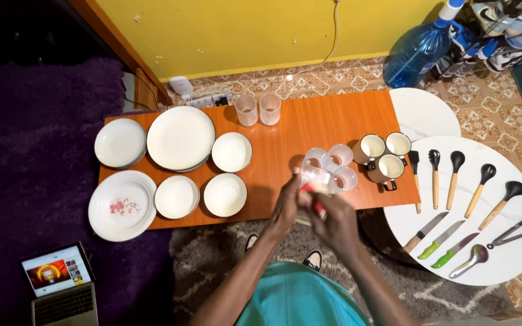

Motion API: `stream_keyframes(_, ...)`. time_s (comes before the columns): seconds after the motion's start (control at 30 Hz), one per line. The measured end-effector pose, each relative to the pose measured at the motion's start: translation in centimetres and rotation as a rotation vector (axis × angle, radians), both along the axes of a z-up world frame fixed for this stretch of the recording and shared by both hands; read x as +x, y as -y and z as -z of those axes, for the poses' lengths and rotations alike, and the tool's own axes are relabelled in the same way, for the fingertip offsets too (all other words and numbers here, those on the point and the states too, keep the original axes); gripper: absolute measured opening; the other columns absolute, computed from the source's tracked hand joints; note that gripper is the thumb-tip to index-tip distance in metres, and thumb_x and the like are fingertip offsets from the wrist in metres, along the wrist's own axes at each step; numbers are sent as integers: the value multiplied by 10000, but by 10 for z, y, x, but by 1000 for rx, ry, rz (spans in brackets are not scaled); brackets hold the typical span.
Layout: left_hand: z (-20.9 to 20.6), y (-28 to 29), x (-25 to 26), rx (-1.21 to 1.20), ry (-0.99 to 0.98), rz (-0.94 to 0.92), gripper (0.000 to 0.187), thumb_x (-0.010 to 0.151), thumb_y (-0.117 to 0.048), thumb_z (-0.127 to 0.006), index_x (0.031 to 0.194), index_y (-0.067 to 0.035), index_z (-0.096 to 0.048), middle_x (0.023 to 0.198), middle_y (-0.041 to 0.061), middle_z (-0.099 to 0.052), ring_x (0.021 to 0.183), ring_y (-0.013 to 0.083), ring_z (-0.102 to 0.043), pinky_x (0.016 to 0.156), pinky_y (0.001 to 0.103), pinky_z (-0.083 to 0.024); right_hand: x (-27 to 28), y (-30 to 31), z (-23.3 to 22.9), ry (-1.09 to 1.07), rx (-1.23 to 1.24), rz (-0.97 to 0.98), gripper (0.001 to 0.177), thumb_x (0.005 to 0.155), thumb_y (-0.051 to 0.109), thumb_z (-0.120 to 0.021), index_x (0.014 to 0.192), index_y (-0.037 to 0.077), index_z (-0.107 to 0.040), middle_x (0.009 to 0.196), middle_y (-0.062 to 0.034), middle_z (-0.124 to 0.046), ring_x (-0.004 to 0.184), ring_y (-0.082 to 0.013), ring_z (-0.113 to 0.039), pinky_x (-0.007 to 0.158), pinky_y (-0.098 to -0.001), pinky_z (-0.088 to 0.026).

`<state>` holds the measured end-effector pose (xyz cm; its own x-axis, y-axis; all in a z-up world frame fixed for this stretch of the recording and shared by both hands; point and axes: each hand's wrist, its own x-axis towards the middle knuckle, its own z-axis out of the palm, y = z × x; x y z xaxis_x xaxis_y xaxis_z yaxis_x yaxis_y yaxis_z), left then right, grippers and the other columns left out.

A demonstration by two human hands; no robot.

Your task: The person picks up a cloth and wipes the inside and outside of glasses one at a time.

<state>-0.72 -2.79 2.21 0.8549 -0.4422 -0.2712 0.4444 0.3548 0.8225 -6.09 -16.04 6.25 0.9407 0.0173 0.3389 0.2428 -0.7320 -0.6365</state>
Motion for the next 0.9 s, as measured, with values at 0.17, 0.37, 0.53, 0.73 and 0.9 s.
stream_keyframes(0.17,-18,18,-12,62,7,8,667,999,-630,-324,1360,-121,-561,1132,87,-716,959,173,-726,818,296,-625,34,29,-5,2,229,220,206,966,107,-742,1166,57,-732,840,-98,-730,689,-191,-720,568,-345,-555)
stream_keyframes(0.37,-26,5,6,-29,19,-109,642,1047,-563,-388,1300,-20,-618,1106,81,-720,937,144,-721,814,283,-609,-26,-1,-2,96,24,-143,244,760,88,-815,995,46,-762,671,-105,-682,553,-272,-609,520,-426,-456)
stream_keyframes(0.53,-26,7,-3,126,23,-56,682,1066,-580,-375,1231,5,-684,984,84,-729,780,134,-682,662,289,-538,5,12,-14,179,11,-46,214,845,85,-787,1046,26,-743,671,-120,-661,571,-253,-627,558,-416,-478)
stream_keyframes(0.73,-7,22,-6,98,-108,-19,639,1034,-577,-382,1248,-40,-652,990,94,-726,810,163,-730,734,321,-619,37,26,-29,139,171,265,145,964,76,-768,1041,-24,-697,776,-143,-681,647,-252,-693,556,-386,-511)
stream_keyframes(0.9,17,2,5,-5,-163,-40,778,1094,-687,-375,1266,15,-664,969,164,-708,803,216,-698,719,328,-591,-20,-5,-10,161,68,-1,176,776,5,-749,947,22,-711,697,-144,-635,641,-301,-662,608,-415,-519)
